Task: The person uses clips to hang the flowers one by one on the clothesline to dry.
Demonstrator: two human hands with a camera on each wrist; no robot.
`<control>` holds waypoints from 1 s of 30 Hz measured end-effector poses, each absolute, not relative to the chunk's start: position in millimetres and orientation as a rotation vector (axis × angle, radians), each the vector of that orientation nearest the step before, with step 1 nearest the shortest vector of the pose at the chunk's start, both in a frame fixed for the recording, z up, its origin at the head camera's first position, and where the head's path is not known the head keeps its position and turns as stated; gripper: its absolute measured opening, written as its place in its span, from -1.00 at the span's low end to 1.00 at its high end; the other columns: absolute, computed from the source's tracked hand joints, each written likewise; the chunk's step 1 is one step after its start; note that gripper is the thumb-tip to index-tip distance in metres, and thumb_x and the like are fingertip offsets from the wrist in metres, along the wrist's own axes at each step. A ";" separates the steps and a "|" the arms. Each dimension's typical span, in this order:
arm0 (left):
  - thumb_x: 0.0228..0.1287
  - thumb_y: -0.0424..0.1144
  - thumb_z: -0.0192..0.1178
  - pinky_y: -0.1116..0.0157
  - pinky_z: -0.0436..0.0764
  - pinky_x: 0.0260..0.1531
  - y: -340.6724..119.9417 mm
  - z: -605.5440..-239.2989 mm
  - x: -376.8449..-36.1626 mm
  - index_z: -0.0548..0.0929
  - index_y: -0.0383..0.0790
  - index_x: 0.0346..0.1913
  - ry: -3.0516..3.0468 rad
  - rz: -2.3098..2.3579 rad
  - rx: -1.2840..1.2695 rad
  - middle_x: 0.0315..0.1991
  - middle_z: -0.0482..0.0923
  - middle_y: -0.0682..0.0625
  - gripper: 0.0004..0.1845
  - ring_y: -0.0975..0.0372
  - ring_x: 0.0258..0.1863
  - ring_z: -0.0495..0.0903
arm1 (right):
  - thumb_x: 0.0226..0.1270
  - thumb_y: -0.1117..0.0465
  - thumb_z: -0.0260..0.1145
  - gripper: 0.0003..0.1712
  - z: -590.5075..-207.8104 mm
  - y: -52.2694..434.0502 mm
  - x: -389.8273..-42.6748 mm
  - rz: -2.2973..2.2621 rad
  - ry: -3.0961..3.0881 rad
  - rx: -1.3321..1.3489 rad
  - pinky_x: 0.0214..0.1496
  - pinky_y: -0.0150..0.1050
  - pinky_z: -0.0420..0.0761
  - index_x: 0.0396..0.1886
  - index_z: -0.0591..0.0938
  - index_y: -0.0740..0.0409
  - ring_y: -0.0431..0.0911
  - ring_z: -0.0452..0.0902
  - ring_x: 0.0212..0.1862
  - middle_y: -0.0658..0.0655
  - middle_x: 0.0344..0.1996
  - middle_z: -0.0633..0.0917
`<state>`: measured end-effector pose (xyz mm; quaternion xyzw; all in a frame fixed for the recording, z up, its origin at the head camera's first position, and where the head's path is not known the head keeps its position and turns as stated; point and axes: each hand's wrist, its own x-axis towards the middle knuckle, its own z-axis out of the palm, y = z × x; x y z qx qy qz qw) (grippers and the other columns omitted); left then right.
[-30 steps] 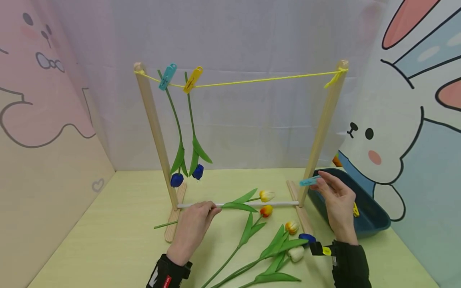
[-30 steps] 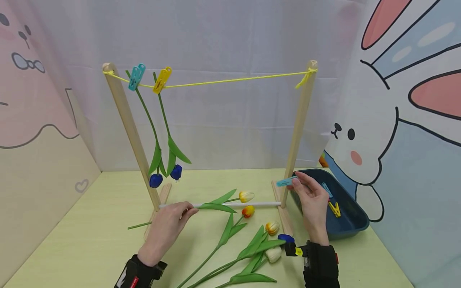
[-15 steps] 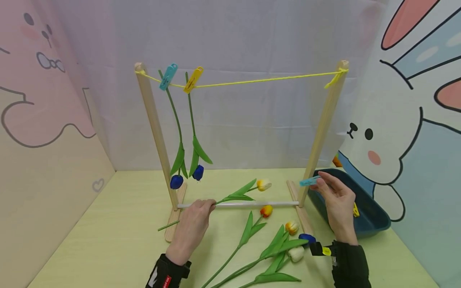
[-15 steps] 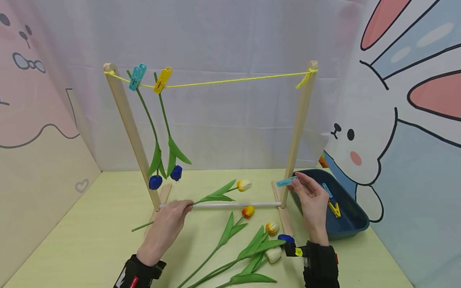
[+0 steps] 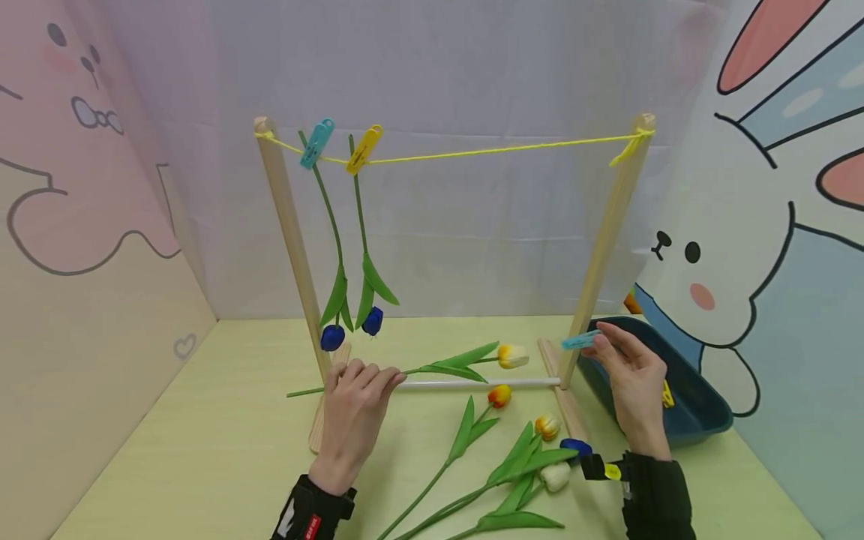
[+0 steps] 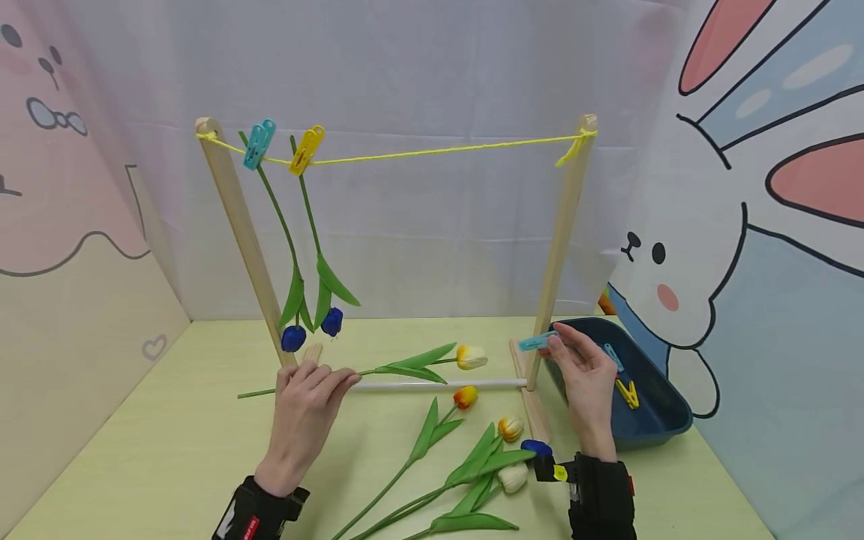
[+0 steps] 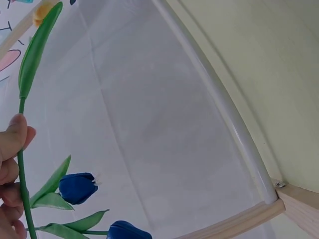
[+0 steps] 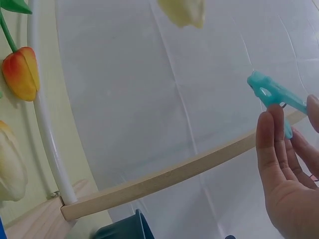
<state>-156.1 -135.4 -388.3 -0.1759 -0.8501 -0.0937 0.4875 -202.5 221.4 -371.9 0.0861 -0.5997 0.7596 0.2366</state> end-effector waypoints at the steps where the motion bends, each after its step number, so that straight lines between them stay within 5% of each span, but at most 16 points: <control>1: 0.57 0.07 -0.13 0.16 0.34 -0.16 -135.6 -388.0 -156.0 0.80 -0.11 -0.34 -2.049 -0.228 -0.417 -0.61 0.58 0.10 -0.45 0.18 -0.49 0.38 | 0.43 0.45 0.22 -0.74 -371.7 221.3 -202.4 2.081 -1.647 0.234 -0.10 -0.44 0.72 0.06 0.66 0.39 -0.19 0.72 -0.33 0.00 -0.31 0.79; 9: 0.50 0.06 0.06 0.18 0.26 -0.35 -137.6 -383.8 -155.0 0.81 -0.11 -0.33 -1.949 -0.250 -0.293 -0.64 0.69 0.02 -0.57 0.18 -0.69 0.42 | 0.43 0.43 0.23 -0.67 -371.3 220.9 -202.3 2.071 -1.666 0.231 -0.09 -0.45 0.72 0.12 0.57 0.55 -0.20 0.72 -0.33 0.01 -0.30 0.79; 16: 0.43 -0.04 0.17 0.40 0.37 -0.74 -140.4 -381.8 -154.3 0.82 -0.23 -0.30 -1.904 -0.433 -0.350 -0.56 0.76 -0.06 -0.65 0.19 -0.71 0.59 | 0.45 0.43 0.22 -0.64 -372.2 221.2 -201.8 2.080 -1.666 0.245 -0.08 -0.45 0.71 0.14 0.54 0.58 -0.20 0.72 -0.31 0.00 -0.28 0.78; 20: 0.18 -0.37 0.40 0.45 0.64 -0.52 -140.4 -379.2 -154.4 0.81 -0.36 -0.25 -1.874 -0.693 -0.423 -0.44 0.80 -0.13 -0.88 0.15 -0.56 0.75 | 0.44 0.42 0.22 -0.64 -372.1 220.9 -201.7 2.081 -1.667 0.249 -0.08 -0.44 0.72 0.15 0.54 0.58 -0.19 0.72 -0.31 0.00 -0.27 0.78; 23: -0.01 -0.58 0.46 0.51 0.70 -0.32 -140.6 -377.0 -154.7 0.80 -0.40 -0.23 -1.842 -0.918 -0.439 -0.37 0.81 -0.18 -0.78 0.14 -0.44 0.80 | 0.44 0.43 0.23 -0.68 -371.8 220.6 -201.7 2.080 -1.667 0.248 -0.08 -0.44 0.72 0.12 0.59 0.50 -0.19 0.72 -0.31 0.00 -0.28 0.78; 30: 0.12 -0.64 0.34 0.56 0.68 -0.20 -140.3 -373.0 -153.5 0.78 -0.44 -0.17 -1.773 -1.322 -0.441 -0.32 0.77 -0.32 -0.79 0.48 -0.25 0.76 | 0.43 0.44 0.23 -0.75 -371.8 220.4 -201.7 2.079 -1.660 0.248 -0.09 -0.44 0.72 0.05 0.67 0.33 -0.20 0.73 -0.33 0.01 -0.29 0.79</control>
